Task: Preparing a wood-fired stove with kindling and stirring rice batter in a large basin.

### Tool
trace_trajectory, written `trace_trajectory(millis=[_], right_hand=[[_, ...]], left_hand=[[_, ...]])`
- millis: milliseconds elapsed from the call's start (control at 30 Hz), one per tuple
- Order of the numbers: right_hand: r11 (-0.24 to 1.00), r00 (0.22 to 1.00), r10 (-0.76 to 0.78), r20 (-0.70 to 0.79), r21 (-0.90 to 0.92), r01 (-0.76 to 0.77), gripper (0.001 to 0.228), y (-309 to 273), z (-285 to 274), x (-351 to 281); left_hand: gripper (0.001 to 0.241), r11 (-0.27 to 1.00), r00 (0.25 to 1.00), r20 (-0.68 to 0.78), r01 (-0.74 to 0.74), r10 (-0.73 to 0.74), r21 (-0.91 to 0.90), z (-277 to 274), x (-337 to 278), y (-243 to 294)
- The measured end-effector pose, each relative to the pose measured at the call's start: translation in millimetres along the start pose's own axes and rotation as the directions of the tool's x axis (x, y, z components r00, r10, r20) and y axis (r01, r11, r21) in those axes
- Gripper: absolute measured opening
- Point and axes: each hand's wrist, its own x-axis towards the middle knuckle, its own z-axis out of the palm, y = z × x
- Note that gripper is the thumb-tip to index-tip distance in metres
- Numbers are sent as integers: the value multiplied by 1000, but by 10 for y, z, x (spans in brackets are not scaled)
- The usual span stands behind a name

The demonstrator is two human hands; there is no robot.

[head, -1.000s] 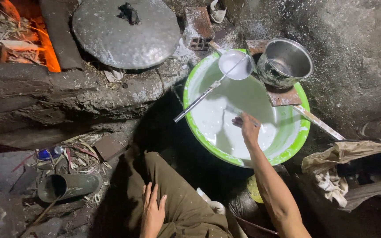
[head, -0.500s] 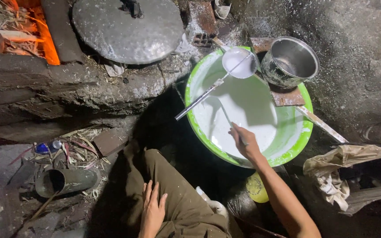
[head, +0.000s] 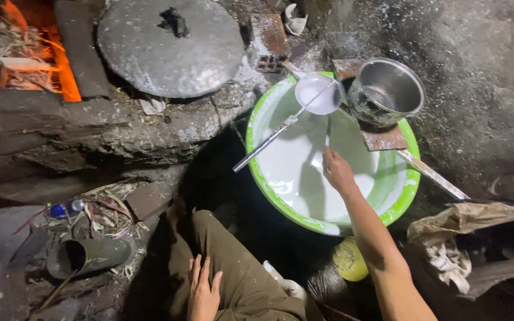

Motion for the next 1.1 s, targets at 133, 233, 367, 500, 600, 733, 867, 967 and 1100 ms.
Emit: trace_trajectory(millis=[133, 233, 367, 500, 600, 733, 867, 967, 1100], right_hand=[[995, 995, 96, 35, -32, -95, 59, 230, -112, -255], [988, 991, 114, 71, -115, -106, 37, 125, -356, -455], [968, 950, 242, 197, -122, -221, 16, -50, -584, -644], [940, 881, 342, 326, -138, -313, 10, -210, -710, -748], [949, 878, 312, 364, -85, -303, 23, -446, -900, -699], [924, 816, 313, 486, 42, -379, 28, -678, -1075, -402], [787, 746, 266, 611, 308, -534, 44, -1216, -1755, -22], [345, 637, 470, 611, 537, -770, 25, -1321, -1762, 129], [92, 607, 569, 555, 690, -718, 33, -1310, -1518, 108]], left_hand=[[55, 993, 993, -30, -116, 116, 17, 16, 20, 81], [55, 998, 997, 60, -51, 54, -40, -121, 32, 318], [56, 998, 994, 101, -28, 34, -60, -147, 48, 442], [56, 999, 983, 181, 17, -9, -40, -198, 56, 589], [57, 999, 979, 203, -4, 14, -51, -196, 76, 674], [58, 997, 968, 239, -76, 77, -15, -59, 184, 844], [67, 926, 906, 212, -378, 366, 17, -34, 250, 1337], [80, 733, 798, 241, -603, 552, 315, 178, 404, 1604], [95, 497, 645, 198, -719, 738, 486, 458, 530, 1876]])
